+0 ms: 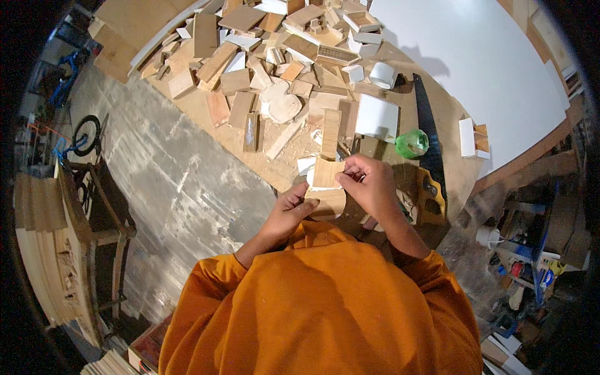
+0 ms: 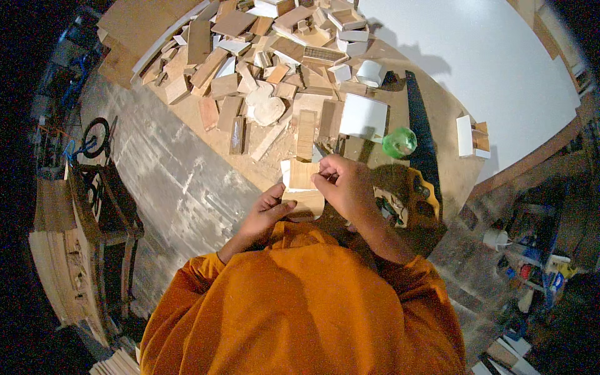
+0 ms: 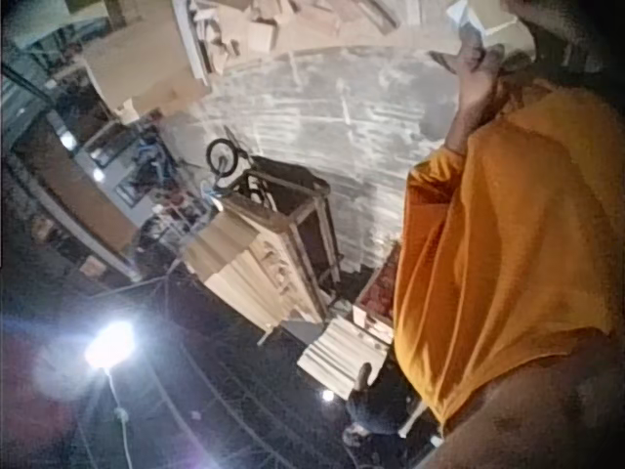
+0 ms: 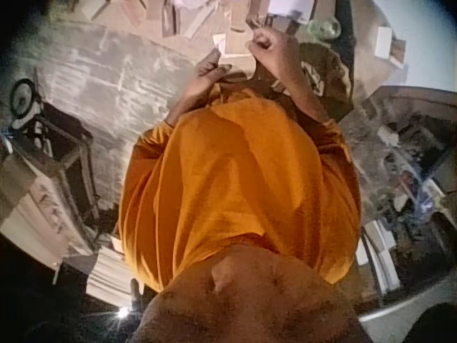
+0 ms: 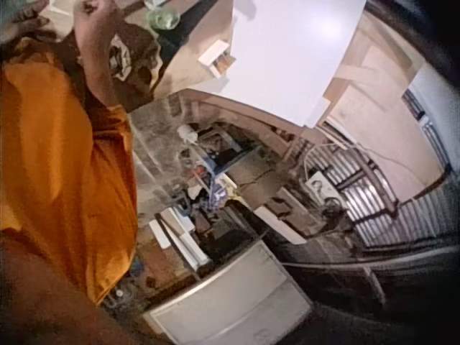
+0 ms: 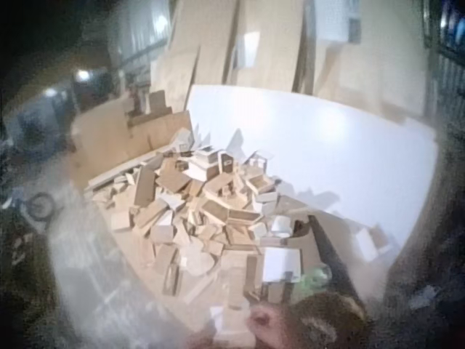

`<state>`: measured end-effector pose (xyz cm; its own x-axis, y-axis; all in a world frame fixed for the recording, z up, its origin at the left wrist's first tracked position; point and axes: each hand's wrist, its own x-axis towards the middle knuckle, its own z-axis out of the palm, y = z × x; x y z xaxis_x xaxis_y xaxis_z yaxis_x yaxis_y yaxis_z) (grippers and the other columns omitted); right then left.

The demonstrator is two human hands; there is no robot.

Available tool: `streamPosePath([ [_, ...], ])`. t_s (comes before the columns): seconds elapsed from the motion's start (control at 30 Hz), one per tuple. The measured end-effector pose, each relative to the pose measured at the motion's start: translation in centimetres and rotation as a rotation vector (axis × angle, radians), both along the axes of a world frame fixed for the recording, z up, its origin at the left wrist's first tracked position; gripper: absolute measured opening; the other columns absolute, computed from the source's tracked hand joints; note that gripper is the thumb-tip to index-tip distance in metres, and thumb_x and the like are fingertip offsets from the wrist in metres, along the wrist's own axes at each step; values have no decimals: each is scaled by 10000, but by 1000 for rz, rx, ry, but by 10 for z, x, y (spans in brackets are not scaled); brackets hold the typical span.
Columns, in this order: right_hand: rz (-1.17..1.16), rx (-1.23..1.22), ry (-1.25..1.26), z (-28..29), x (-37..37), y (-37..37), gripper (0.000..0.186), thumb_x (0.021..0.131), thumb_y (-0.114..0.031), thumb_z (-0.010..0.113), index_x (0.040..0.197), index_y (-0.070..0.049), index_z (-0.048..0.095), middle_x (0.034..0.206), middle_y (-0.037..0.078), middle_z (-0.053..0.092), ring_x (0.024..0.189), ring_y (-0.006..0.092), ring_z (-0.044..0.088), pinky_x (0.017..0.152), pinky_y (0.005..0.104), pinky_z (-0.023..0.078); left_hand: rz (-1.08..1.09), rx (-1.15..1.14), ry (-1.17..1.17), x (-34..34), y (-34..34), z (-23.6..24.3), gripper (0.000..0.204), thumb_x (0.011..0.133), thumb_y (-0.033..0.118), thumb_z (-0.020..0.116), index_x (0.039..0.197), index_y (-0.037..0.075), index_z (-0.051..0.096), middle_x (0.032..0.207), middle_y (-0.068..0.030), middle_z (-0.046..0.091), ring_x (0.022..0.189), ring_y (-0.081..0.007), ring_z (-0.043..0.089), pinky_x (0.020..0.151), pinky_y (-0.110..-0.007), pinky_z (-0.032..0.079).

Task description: The person assembles a miniature furniture model by applying glue to wooden pieces, joining them together, and trimming excess material with scissors.

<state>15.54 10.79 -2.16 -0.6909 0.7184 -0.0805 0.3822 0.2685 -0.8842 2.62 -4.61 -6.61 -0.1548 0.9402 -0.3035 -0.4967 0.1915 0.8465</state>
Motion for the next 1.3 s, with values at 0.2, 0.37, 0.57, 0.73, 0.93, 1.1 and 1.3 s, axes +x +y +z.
streamPosePath([
  [0.2, -25, 78, 19, -5, 1, 7, 184, 715, -111, 718, 829, -3, 623, 712, 114, 659, 627, 202, 652, 581, 307, 505, -29, 16, -19, -2, 7, -2, 326, 921, 34, 495, 1245, 3, 480, 1133, -26, 579, 1003, -81, 511, 885, -251, 403],
  [0.37, -29, 99, 14, -7, 3, 13, 178, 723, -111, 713, 830, 0, 623, 736, 112, 654, 652, 197, 651, 585, 296, 505, -33, 15, -30, -1, 8, -4, 335, 919, 38, 496, 1252, 8, 479, 1134, -28, 579, 1009, -86, 518, 884, -252, 411],
  [0.57, -120, -194, 182, -7, 9, 21, 177, 798, -97, 661, 935, -13, 587, 760, 25, 620, 640, 92, 581, 554, 238, 471, 79, -45, -236, -2, 11, 2, 367, 911, 16, 474, 1277, 16, 460, 1163, -50, 578, 1011, -122, 557, 902, -273, 433],
  [0.73, -44, -542, 243, -6, 22, 26, 164, 842, -116, 619, 978, -41, 565, 787, -11, 595, 623, 57, 524, 544, 205, 459, 140, -42, -268, -10, 17, 21, 379, 914, 20, 462, 1292, 30, 438, 1143, -73, 589, 963, -158, 608, 817, -296, 518],
  [0.93, 6, -543, 178, 1, 25, 16, 163, 853, -136, 611, 988, -51, 578, 821, -8, 594, 644, 44, 518, 529, 192, 455, 188, -23, -214, -15, 17, 25, 381, 931, 41, 446, 1311, 43, 407, 1150, -83, 585, 958, -169, 622, 780, -294, 555],
  [1.1, 53, -449, 149, -2, 21, 10, 180, 848, -117, 621, 998, -28, 583, 815, 8, 601, 642, 47, 531, 518, 202, 465, 201, -3, -130, -12, 18, 28, 382, 940, 50, 440, 1319, 42, 394, 1159, -77, 579, 985, -156, 609, 794, -297, 551],
  [1.3, 42, -417, 153, -2, 20, 10, 184, 849, -114, 628, 999, -12, 597, 802, 19, 616, 620, 53, 531, 512, 209, 460, 176, 24, -78, -9, 17, 32, 386, 939, 43, 446, 1321, 29, 394, 1150, -62, 581, 977, -121, 596, 792, -272, 535],
])
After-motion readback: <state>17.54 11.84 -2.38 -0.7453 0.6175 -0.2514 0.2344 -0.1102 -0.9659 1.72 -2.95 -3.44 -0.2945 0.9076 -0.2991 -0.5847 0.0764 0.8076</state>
